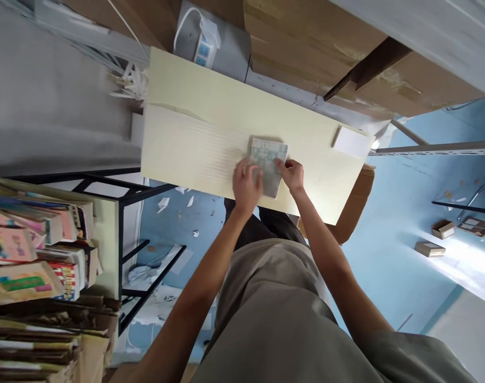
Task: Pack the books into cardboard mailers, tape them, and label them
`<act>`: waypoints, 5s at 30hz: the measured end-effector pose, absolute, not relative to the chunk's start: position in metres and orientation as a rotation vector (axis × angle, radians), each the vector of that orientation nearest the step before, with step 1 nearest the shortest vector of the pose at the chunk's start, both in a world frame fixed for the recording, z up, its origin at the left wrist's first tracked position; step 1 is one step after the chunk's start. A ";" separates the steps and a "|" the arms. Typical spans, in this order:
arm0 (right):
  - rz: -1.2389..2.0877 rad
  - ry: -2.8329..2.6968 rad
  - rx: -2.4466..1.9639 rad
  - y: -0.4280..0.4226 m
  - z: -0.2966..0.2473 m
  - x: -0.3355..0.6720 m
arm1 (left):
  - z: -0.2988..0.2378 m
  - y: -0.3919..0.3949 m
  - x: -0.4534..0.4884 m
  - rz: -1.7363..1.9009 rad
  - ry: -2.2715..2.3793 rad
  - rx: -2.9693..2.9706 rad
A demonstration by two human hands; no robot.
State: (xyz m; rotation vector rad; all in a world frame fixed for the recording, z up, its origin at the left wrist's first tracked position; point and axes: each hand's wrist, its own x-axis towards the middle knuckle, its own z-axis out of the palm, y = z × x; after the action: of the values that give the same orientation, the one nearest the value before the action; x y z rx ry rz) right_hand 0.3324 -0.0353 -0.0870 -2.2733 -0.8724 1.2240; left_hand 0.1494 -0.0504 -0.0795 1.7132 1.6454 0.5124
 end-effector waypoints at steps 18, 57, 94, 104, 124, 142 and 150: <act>1.529 -2.355 -1.548 0.046 -0.055 0.329 | -0.077 -0.095 0.142 0.521 1.416 1.557; 1.204 -1.985 -2.449 0.069 -0.065 0.325 | -0.089 -0.077 0.156 0.015 1.456 0.735; 0.102 -1.569 -2.018 0.208 0.160 0.427 | 0.138 0.163 0.215 0.936 1.477 1.776; 0.082 -1.401 -1.879 0.025 0.086 0.352 | -0.075 0.078 0.091 0.097 1.357 2.096; 0.777 -1.037 -2.325 -0.010 -0.100 0.177 | -0.126 0.124 0.036 -0.122 0.566 2.459; 0.925 -1.144 -2.754 0.023 -0.051 0.155 | -0.123 0.135 0.027 -0.102 0.533 2.379; 0.950 -1.252 -2.766 0.033 -0.046 0.163 | -0.122 0.135 0.031 -0.124 0.534 2.401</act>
State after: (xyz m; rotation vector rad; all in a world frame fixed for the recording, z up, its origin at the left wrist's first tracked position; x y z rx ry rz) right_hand 0.1629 0.0330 -0.0465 -2.7656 -1.2521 0.9499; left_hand 0.0305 0.1351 -0.1223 2.4007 0.5339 -0.1236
